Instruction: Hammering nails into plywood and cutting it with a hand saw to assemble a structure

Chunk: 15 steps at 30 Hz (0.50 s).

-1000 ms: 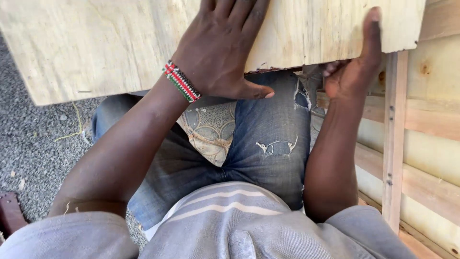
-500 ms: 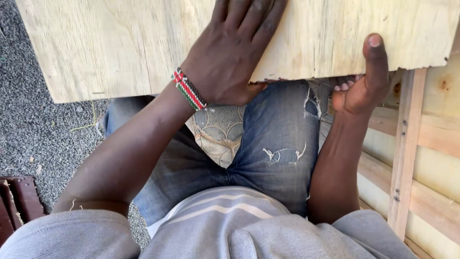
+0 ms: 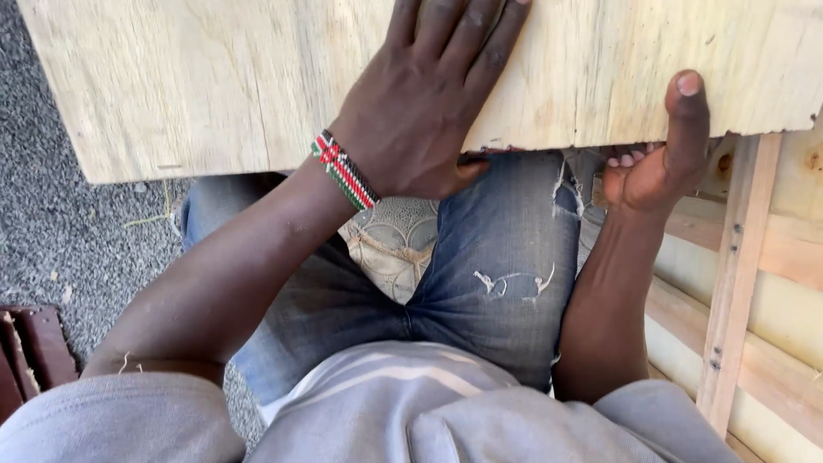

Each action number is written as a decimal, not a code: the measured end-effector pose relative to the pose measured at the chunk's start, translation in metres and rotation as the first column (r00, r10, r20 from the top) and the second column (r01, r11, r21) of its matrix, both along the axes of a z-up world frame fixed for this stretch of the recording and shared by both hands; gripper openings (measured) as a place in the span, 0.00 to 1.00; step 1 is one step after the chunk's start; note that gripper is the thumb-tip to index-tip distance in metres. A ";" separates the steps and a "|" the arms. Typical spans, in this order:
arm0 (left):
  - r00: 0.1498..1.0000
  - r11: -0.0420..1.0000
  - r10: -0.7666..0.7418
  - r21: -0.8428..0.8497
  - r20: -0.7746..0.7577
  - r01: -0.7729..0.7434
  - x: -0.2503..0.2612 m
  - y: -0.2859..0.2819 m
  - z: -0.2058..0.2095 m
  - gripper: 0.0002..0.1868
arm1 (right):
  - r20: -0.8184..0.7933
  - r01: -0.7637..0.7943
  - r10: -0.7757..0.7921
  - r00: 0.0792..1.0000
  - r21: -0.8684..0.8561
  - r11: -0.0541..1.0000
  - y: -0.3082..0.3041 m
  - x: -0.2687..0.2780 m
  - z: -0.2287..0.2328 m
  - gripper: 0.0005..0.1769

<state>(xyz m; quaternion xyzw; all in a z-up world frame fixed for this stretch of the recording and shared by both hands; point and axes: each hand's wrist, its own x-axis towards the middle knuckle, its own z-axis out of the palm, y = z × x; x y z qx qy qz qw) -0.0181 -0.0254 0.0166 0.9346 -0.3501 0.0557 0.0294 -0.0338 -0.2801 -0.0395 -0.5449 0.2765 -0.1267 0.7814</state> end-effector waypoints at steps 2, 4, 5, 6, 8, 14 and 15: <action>1.000 0.999 0.010 0.031 0.013 -0.011 -0.004 -0.002 0.001 0.70 | 0.014 0.041 -0.042 0.999 0.055 0.998 -0.005 -0.004 -0.007 0.22; 1.000 0.999 0.010 0.049 -0.022 -0.009 -0.005 -0.003 0.004 0.69 | 0.049 0.042 -0.046 0.998 0.068 0.997 -0.010 -0.004 -0.014 0.18; 1.000 0.999 0.012 0.050 -0.021 -0.011 -0.003 -0.003 0.003 0.69 | 0.051 0.040 -0.044 0.998 0.069 0.997 -0.006 -0.001 -0.009 0.18; 0.999 1.000 0.011 0.028 -0.035 -0.010 -0.004 -0.003 0.002 0.64 | -0.021 0.078 -0.077 0.997 0.053 0.995 -0.003 -0.001 -0.005 0.19; 0.998 1.000 0.010 0.004 -0.060 -0.010 -0.005 -0.003 -0.001 0.59 | -0.102 0.115 -0.112 0.988 0.031 0.993 -0.006 -0.004 -0.002 0.21; 1.000 1.000 0.012 0.026 -0.022 -0.012 -0.003 -0.001 -0.004 0.54 | -0.049 -0.271 0.268 0.962 -0.075 0.960 -0.058 -0.018 -0.010 0.20; 1.000 1.000 0.013 0.028 -0.013 -0.012 -0.004 -0.001 -0.004 0.54 | -0.131 -0.736 0.728 0.673 -0.216 0.642 -0.076 -0.017 0.001 0.33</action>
